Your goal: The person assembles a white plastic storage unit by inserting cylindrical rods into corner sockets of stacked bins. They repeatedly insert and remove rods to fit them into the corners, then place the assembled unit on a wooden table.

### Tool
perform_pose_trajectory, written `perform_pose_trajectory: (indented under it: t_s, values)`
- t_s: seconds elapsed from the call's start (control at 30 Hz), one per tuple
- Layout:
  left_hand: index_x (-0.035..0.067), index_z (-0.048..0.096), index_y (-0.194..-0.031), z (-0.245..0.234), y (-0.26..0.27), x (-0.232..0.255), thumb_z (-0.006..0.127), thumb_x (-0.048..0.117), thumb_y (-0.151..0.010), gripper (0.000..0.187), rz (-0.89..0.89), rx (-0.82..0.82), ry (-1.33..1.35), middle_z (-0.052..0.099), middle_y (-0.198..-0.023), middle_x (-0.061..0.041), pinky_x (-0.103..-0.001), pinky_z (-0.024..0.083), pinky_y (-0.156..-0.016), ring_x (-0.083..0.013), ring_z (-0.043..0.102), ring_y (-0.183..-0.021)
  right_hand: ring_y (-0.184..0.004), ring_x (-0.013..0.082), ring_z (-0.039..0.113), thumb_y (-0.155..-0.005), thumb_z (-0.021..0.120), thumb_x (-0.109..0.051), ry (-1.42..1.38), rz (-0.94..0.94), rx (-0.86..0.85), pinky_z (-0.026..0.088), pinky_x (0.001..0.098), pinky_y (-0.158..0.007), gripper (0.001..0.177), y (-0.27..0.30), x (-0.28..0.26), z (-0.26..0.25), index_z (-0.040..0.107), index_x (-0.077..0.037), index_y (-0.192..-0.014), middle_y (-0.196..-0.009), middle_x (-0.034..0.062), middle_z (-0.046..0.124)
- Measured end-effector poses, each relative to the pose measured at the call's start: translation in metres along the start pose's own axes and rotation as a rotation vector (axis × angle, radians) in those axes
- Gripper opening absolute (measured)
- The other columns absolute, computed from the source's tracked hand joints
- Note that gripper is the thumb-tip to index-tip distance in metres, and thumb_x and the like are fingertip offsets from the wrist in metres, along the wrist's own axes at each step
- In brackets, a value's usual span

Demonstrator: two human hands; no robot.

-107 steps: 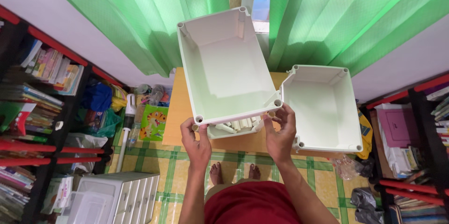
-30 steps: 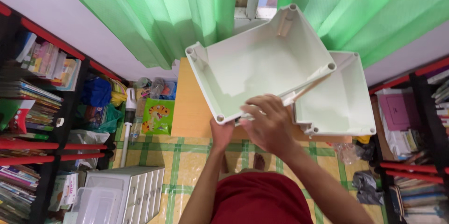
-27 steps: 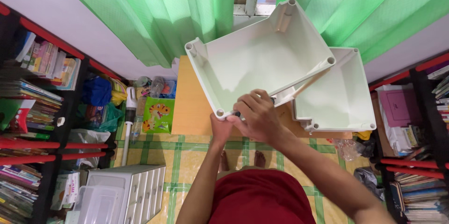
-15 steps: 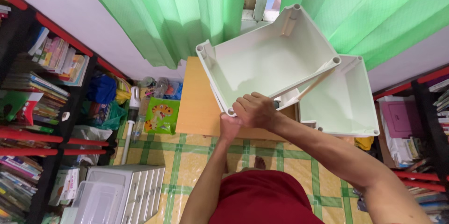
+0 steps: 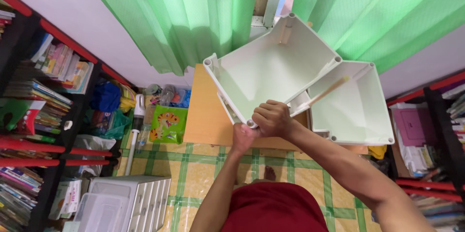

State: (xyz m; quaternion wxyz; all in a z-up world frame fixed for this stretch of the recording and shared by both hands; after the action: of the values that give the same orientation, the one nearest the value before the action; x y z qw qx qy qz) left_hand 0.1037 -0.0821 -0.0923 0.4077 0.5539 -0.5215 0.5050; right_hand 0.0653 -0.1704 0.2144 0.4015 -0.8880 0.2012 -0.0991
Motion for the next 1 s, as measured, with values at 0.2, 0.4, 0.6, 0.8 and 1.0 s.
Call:
perform_pose_trajectory:
  t_s: [0.2, 0.4, 0.6, 0.8, 1.0]
  values:
    - [-0.006, 0.060, -0.067, 0.006, -0.003, -0.007, 0.054, 0.018, -0.093, 0.035, 0.019, -0.073, 0.098, 0.056, -0.055, -0.012, -0.035, 0.041, -0.047, -0.0110, 0.052, -0.055, -0.052, 0.0223, 0.050, -0.082, 0.071, -0.031, 0.019, 0.142, 0.040, 0.038, 0.0358, -0.051, 0.042, 0.003, 0.004, 0.003, 0.043, -0.010, -0.060, -0.059, 0.0055, 0.046]
    - [-0.004, 0.062, -0.069, -0.001, 0.002, 0.036, 0.060, 0.002, -0.084, 0.016, 0.125, -0.055, 0.115, 0.059, -0.057, -0.008, -0.035, 0.044, -0.050, -0.0109, 0.055, -0.055, -0.113, 0.0292, 0.060, -0.094, 0.075, -0.027, 0.061, 1.030, 0.583, 0.051, 0.0439, -0.099, 0.033, 0.068, 0.054, -0.055, 0.052, -0.010, -0.110, -0.115, 0.0138, 0.059]
    - [-0.004, 0.061, -0.068, 0.000, 0.000, 0.038, 0.059, 0.001, -0.085, 0.017, 0.081, -0.101, 0.172, 0.058, -0.055, -0.011, -0.036, 0.043, -0.049, -0.0125, 0.054, -0.054, -0.106, 0.0257, 0.061, -0.083, 0.065, -0.043, -1.217, 2.031, 0.810, 0.051, 0.0554, -0.091, 0.050, 0.150, 0.067, 0.037, 0.050, -0.016, -0.122, -0.120, 0.0150, 0.054]
    - [-0.004, 0.068, -0.090, -0.004, -0.003, 0.062, 0.057, 0.000, -0.084, 0.013, 0.229, -0.177, 0.269, 0.070, -0.078, -0.012, -0.033, 0.053, -0.065, -0.0156, 0.067, -0.074, -0.092, 0.0252, 0.056, -0.081, 0.064, -0.013, -1.352, 1.637, 0.868, 0.050, 0.0516, -0.086, 0.028, 0.132, 0.085, 0.052, 0.051, -0.006, -0.104, -0.096, 0.0093, 0.054]
    - [-0.003, 0.075, -0.094, 0.002, 0.000, 0.051, 0.063, -0.002, -0.085, 0.015, 0.043, -0.265, 0.188, 0.078, -0.086, -0.015, -0.033, 0.056, -0.067, -0.0185, 0.073, -0.077, -0.089, 0.0219, 0.060, -0.071, 0.055, -0.007, -1.365, 1.692, 0.911, 0.049, 0.0409, -0.084, 0.025, 0.151, 0.091, 0.061, 0.054, -0.003, -0.096, -0.089, 0.0066, 0.058]
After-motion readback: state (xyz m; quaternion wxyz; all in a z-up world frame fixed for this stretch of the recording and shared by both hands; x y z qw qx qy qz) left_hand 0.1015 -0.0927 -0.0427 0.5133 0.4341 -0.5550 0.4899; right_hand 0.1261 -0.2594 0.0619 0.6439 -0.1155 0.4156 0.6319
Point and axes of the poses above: each hand's wrist, its own y-axis away from the middle knuckle, its own z-axis out of the palm, x = y × z, the point moved 9 cm from there along -y, towards the middle knuckle
